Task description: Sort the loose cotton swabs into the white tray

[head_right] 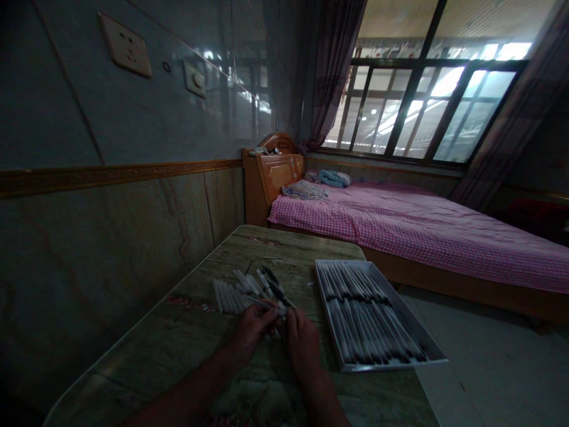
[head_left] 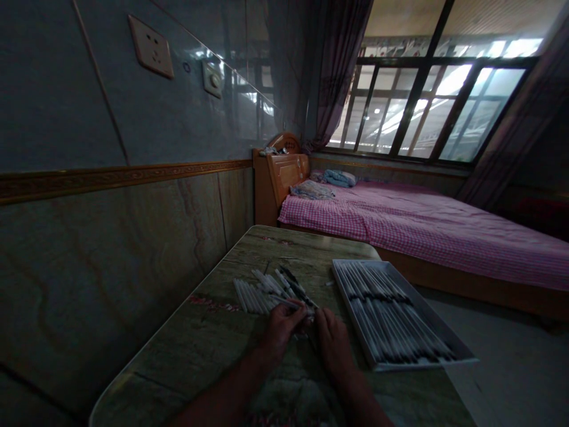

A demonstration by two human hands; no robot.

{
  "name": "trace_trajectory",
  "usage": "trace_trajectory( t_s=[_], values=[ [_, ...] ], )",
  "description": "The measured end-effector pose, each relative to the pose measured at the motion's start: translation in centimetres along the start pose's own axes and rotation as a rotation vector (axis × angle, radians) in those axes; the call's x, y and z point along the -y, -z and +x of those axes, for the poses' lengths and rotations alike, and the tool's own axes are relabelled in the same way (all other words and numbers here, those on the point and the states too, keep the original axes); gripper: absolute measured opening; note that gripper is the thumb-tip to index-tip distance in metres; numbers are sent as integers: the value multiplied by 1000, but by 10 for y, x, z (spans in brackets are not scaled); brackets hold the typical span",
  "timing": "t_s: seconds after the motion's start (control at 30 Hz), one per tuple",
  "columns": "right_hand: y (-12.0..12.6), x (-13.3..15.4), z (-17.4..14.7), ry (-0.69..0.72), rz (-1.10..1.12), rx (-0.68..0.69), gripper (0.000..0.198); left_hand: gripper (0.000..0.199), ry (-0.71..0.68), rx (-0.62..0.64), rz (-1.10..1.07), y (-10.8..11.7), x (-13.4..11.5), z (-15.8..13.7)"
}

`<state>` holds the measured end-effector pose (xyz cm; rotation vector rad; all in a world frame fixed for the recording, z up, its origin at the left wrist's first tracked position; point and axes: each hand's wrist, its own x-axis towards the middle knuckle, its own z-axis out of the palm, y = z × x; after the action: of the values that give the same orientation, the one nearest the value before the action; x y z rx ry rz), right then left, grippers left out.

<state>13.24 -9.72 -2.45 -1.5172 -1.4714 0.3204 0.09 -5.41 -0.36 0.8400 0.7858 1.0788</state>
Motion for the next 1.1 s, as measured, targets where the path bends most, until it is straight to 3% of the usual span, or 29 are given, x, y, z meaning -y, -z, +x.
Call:
trace_trajectory(
  t_s=[0.33,0.43,0.6,0.77,0.93,1.1],
  values=[
    [-1,6,0,-44,25,-40,34,41,19,-3,53,2,2,2],
    [-2,5,0,-61,24,-11,41,42,19,-9,53,2,2,3],
    [-1,5,-3,-65,65,28,33,41,3,-4,47,1,3,3],
    [-2,1,-3,-41,75,69,42,40,-12,6,99,1,4,4],
    [-2,3,-2,-52,81,10,35,38,-23,11,102,4,5,5],
    [-1,1,1,-42,58,-4,39,37,-56,65,148,5,7,4]
  ],
)
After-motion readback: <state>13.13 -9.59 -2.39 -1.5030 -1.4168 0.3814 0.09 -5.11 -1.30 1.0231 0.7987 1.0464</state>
